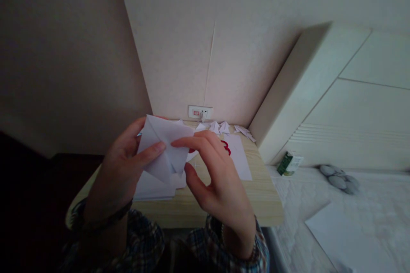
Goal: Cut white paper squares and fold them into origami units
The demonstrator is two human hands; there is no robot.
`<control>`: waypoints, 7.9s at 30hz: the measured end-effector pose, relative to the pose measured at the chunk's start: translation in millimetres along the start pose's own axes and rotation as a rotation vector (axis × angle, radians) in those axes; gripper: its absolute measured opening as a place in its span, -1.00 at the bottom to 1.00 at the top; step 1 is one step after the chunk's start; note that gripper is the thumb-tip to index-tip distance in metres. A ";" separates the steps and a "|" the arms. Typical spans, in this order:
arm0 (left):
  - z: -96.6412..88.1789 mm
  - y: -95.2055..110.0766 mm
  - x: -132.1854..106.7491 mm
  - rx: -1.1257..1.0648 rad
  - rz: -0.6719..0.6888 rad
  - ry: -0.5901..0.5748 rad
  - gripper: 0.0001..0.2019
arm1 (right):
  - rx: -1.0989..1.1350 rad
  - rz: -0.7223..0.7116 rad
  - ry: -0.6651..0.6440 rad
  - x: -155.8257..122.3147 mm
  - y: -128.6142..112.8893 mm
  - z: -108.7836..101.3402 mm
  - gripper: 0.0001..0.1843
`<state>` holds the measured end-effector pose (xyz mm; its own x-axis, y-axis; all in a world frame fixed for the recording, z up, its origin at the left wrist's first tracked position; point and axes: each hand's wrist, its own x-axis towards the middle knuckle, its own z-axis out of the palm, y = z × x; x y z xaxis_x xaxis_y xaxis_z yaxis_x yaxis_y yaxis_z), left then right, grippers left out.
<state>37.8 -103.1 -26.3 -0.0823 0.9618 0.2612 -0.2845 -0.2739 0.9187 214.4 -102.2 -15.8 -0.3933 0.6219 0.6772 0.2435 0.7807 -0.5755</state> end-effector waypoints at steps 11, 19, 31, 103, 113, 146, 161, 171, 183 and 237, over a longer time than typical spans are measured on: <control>3.1 4.7 -1.1 0.052 -0.038 -0.021 -0.75 | -0.048 -0.009 0.142 3.9 1.8 2.8 -0.78; 9.5 7.4 -2.6 -0.018 -0.082 -0.029 -0.77 | -0.038 -0.028 0.262 3.6 1.1 6.1 -0.87; 12.1 5.3 -3.7 -0.164 -0.002 0.032 -0.76 | -0.041 -0.130 0.213 -0.5 1.3 9.9 -0.93; 8.2 7.3 -7.5 0.346 0.157 -0.064 -0.83 | 0.411 0.183 0.535 11.1 2.3 26.9 -0.76; 1.6 2.3 -1.5 0.314 0.183 -0.088 -0.82 | 0.374 0.205 0.487 10.4 4.8 22.9 -0.73; 7.7 4.7 -6.9 0.336 0.261 -0.030 -0.87 | 0.329 0.178 0.291 7.7 2.2 20.2 -0.74; 9.9 -3.5 -6.0 0.160 0.277 0.033 -0.91 | 0.314 0.133 0.239 5.3 2.6 15.4 -0.79; 11.0 -8.1 -3.9 -0.005 0.216 0.004 -0.92 | 0.317 0.051 0.208 -1.9 6.9 10.9 -0.74; 7.7 -10.0 -5.0 0.031 0.253 -0.031 -0.91 | 0.288 0.069 0.197 -1.8 6.1 10.1 -0.74; 13.5 -7.5 -11.3 0.090 0.366 0.016 -0.83 | 0.292 0.106 0.322 1.7 -9.7 20.5 -0.75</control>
<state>53.8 -111.9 -32.1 -0.1781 0.8000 0.5729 -0.1485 -0.5974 0.7881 193.2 -110.0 -18.5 -0.0725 0.7208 0.6894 -0.0113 0.6906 -0.7232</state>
